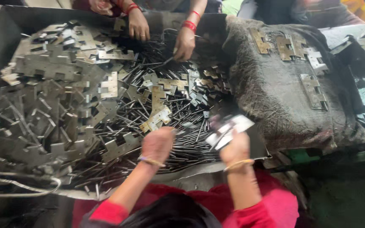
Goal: The person inserts metal rods into metal hinge plates and places the assembled units into a bin. The person works by hand, handling one hinge at a time from a large pile of parts.
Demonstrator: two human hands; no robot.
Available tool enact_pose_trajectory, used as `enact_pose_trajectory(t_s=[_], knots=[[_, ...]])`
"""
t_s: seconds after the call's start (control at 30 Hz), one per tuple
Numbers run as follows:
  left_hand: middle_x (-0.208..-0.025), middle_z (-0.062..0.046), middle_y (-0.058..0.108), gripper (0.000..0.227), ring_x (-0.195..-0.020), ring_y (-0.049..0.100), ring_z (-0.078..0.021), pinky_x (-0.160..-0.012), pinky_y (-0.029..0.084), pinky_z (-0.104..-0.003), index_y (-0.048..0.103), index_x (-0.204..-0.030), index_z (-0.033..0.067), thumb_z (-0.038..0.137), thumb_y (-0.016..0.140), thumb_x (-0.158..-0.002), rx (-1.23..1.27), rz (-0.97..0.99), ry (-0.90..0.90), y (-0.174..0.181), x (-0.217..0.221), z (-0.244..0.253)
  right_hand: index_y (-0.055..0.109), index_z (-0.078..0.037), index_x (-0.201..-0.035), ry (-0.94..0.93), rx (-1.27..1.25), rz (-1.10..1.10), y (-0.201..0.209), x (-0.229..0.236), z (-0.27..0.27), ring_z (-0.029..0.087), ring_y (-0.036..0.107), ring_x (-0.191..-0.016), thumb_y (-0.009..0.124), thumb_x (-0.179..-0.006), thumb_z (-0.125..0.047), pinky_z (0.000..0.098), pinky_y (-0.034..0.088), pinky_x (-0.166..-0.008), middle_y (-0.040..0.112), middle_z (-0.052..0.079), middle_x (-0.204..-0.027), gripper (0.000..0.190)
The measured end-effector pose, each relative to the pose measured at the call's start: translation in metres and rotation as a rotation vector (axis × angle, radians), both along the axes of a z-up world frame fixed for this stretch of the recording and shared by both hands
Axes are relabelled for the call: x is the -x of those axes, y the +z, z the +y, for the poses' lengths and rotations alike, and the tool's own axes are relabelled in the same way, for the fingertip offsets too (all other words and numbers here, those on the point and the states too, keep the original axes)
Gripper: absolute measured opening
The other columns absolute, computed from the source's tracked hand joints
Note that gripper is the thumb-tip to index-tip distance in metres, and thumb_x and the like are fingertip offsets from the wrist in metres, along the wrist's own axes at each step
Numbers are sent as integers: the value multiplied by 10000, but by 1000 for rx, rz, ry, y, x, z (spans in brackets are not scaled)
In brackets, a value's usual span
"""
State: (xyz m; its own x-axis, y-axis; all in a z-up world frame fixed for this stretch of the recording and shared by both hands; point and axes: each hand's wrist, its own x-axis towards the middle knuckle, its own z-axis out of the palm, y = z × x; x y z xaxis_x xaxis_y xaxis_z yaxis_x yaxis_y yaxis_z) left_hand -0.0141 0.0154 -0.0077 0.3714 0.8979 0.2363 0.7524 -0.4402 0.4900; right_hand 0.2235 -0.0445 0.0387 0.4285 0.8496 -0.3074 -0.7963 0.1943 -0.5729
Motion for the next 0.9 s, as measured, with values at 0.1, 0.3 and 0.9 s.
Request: enact_pose_trajectory(t_s=[0.1, 0.3, 0.9], knots=[[-896, -186, 755, 255, -798, 714, -312, -690, 556, -401, 763, -1071, 5, 131, 716, -855, 169, -497, 234, 14, 61, -22, 529, 38, -1203, 255, 163, 28, -57, 44, -5, 383, 726, -1011, 406, -1000, -21, 501, 599, -906, 718, 237, -1109, 245], [-982, -71, 747, 308, -842, 685, -116, -772, 562, -245, 727, -1147, -21, 42, 751, -846, 621, -1365, 285, 19, 80, -69, 627, -10, -1232, 521, 135, 124, -80, 124, -16, 330, 725, -948, 498, -1039, -350, 485, 599, -876, 727, 199, -1116, 412], [-1051, -138, 762, 364, -952, 713, -249, -853, 553, -370, 744, -1131, 52, 224, 697, -814, 484, -312, -304, 46, 56, -60, 726, -30, -1194, 822, 80, -1803, 9, 49, -31, 283, 699, -929, 818, -822, -151, 406, 551, -856, 739, 128, -1030, 402]])
